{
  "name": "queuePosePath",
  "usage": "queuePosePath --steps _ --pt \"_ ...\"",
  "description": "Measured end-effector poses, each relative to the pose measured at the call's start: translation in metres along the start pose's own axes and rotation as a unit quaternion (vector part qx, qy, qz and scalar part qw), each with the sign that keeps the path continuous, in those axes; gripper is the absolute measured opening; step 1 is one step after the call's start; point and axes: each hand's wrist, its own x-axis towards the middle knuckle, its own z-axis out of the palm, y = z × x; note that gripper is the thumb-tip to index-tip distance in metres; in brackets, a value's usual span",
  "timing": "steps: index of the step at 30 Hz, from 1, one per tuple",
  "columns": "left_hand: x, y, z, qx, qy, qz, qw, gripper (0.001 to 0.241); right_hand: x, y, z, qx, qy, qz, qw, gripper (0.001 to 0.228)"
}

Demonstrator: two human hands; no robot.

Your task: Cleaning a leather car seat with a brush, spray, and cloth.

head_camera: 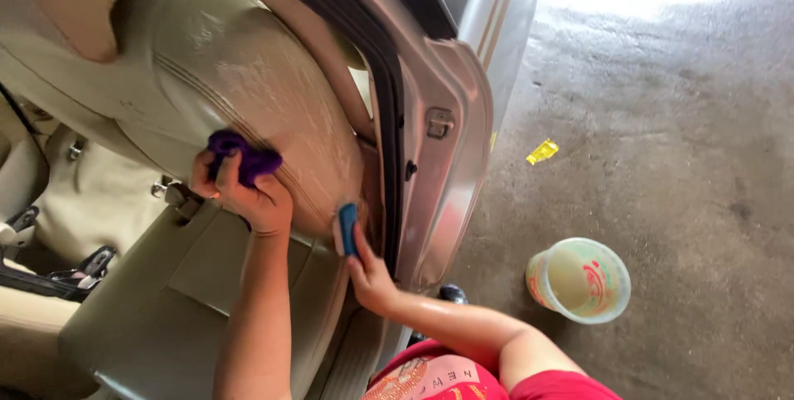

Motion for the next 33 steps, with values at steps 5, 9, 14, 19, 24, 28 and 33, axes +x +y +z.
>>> queuePosePath --steps 5,9,14,19,24,28,33 --pt "-0.002 0.005 -0.002 -0.004 -0.002 -0.018 1.000 0.037 0.103 -0.054 -0.004 -0.010 0.068 0.198 0.978 0.068" --pt "-0.005 0.003 -0.002 -0.021 0.000 -0.021 1.000 0.037 0.068 -0.046 -0.005 -0.016 0.051 0.070 0.996 0.065" --pt "-0.005 0.002 0.000 -0.007 0.003 -0.019 1.000 0.039 0.051 -0.024 0.002 0.060 -0.011 -0.009 0.998 0.068" --pt "-0.011 0.001 0.000 -0.005 0.005 -0.030 1.000 0.039 0.140 -0.115 0.003 -0.042 0.062 0.183 0.980 0.076" --pt "-0.006 -0.006 0.004 -0.005 0.010 -0.025 1.000 0.042 0.070 -0.067 -0.002 -0.213 -0.062 -0.209 0.953 0.078" --pt "-0.013 -0.001 -0.003 0.007 -0.011 -0.039 0.999 0.040 0.135 -0.091 -0.001 -0.033 -0.048 0.009 0.998 0.072" --pt "-0.014 -0.002 0.000 0.007 0.000 -0.037 0.999 0.041 0.151 -0.139 -0.008 -0.122 -0.030 -0.026 0.992 0.067"
